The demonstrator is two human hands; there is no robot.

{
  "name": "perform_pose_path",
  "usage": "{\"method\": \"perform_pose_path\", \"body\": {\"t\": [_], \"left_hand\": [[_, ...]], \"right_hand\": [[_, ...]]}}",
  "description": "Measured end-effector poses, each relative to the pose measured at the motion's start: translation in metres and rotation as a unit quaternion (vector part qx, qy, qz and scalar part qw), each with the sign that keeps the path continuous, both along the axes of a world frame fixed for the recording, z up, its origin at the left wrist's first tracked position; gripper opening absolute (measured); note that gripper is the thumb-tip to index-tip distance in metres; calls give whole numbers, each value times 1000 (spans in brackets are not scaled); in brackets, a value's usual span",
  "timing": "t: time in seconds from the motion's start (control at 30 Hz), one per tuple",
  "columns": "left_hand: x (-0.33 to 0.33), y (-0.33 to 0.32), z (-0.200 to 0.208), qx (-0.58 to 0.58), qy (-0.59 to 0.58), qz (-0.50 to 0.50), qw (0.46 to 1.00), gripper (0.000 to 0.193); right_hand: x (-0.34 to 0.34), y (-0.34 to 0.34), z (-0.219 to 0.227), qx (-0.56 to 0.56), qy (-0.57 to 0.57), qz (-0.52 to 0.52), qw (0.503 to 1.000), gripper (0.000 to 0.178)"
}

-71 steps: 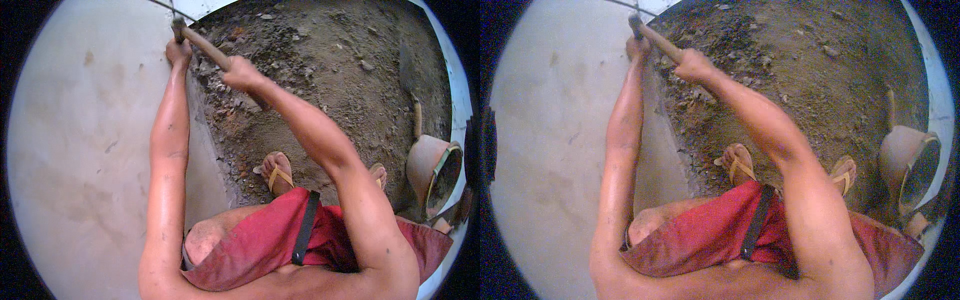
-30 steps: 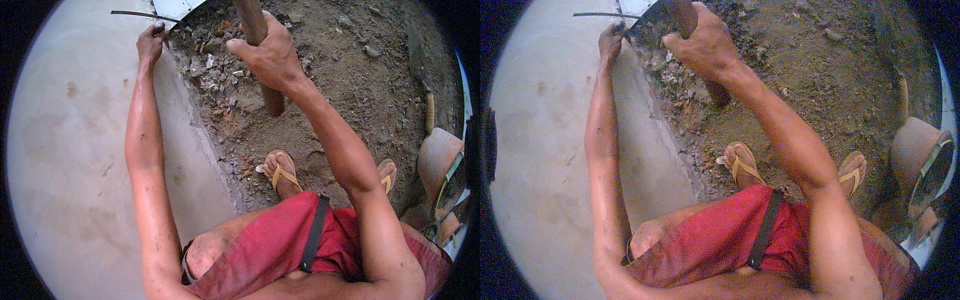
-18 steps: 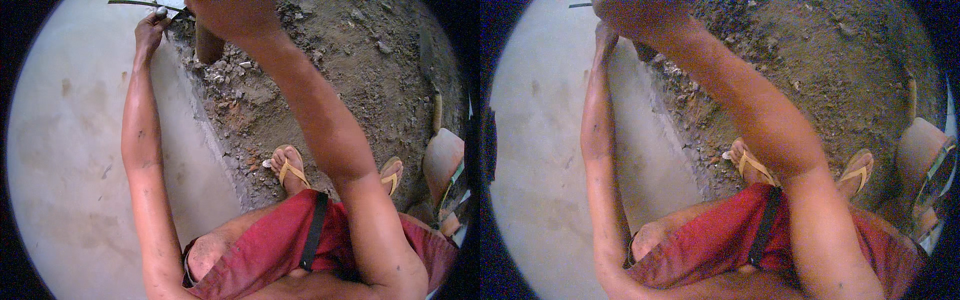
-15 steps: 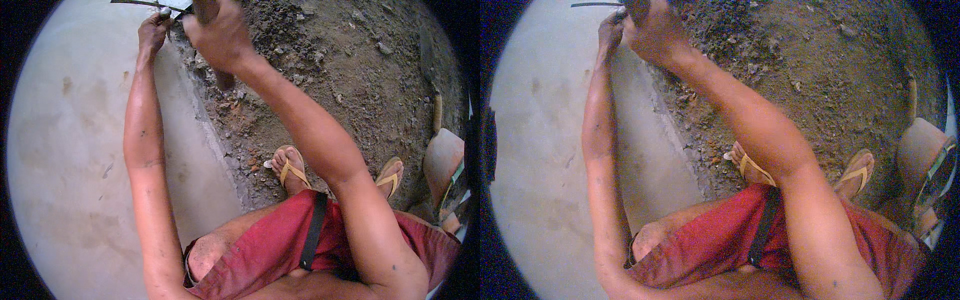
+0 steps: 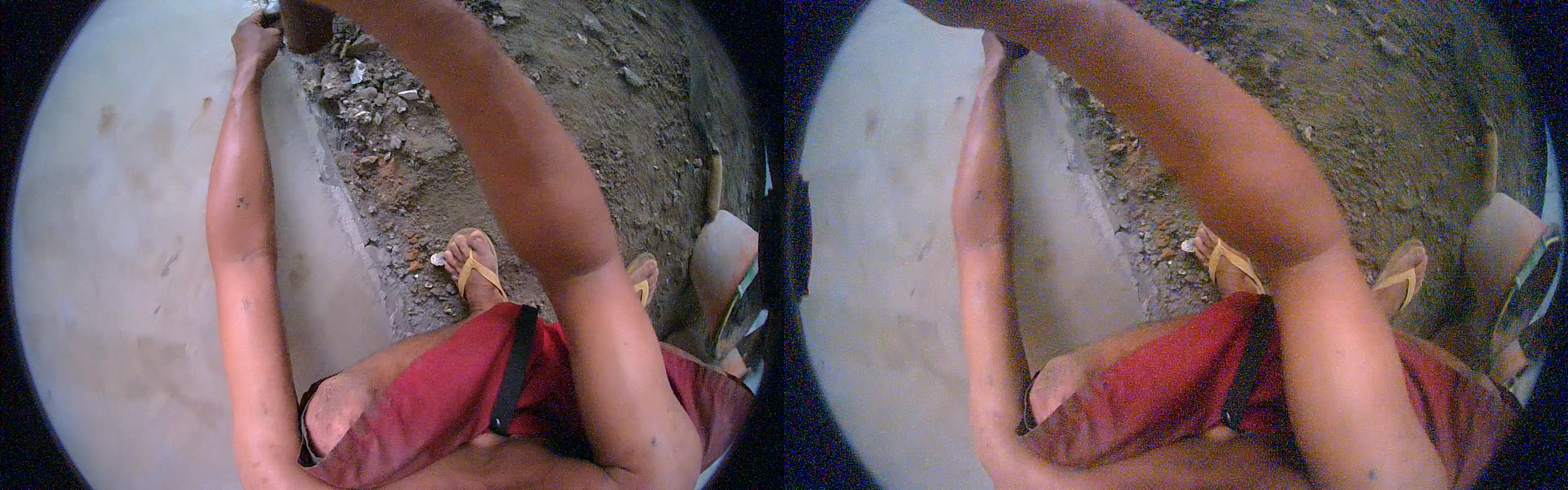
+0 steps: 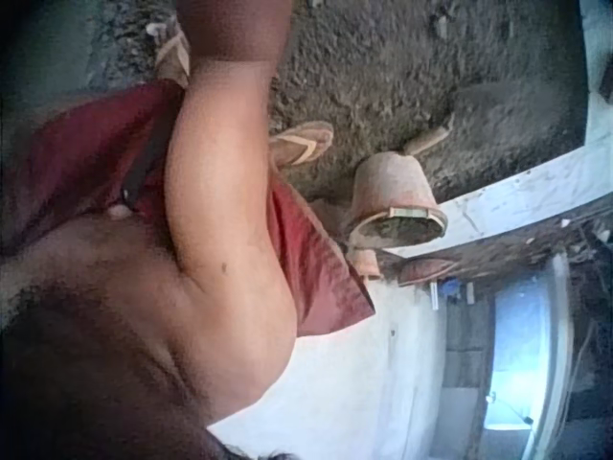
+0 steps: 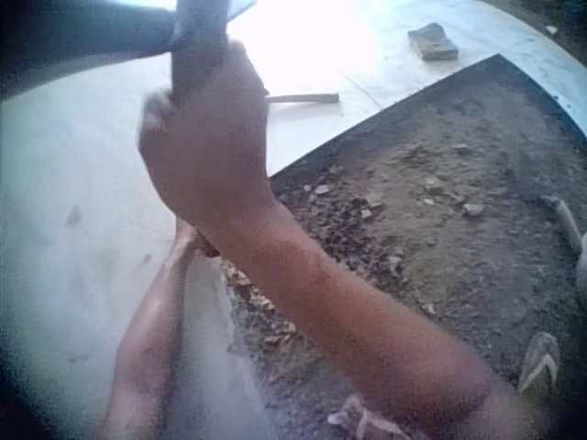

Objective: The person uses a hammer and chisel to break and remove old tiles from the floor. They then place a new white tile into the cleared area and tap it with a rubber mallet to level it. The person continues to chip away at the surrounding floor to prepare for additional tiles.

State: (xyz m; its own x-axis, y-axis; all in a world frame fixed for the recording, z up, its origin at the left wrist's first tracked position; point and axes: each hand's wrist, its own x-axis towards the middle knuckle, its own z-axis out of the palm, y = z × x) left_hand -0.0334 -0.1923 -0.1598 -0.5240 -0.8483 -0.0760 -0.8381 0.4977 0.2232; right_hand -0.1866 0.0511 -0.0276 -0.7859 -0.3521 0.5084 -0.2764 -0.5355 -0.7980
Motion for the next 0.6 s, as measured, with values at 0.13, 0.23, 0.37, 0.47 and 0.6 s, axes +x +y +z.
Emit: {"method": "perform_pose_path", "body": {"t": [0.13, 0.23, 0.37, 0.47, 0.6], "left_hand": [[3, 20, 8, -83, -11, -81, 993, 27], [5, 17, 4, -79, 2, -46, 996, 28], [4, 33, 12, -84, 4, 12, 996, 27], [9, 31, 5, -113, 39, 47, 992, 27], [3, 28, 0, -87, 53, 81, 991, 31]], "right_hand": [[64, -15, -106, 335, 77, 82, 935, 28], [69, 9, -137, 428, -42, 249, 868, 29], [48, 37, -123, 416, -42, 201, 886, 31], [31, 41, -100, 387, -35, 198, 900, 35], [23, 43, -84, 353, -54, 172, 918, 32]]}}
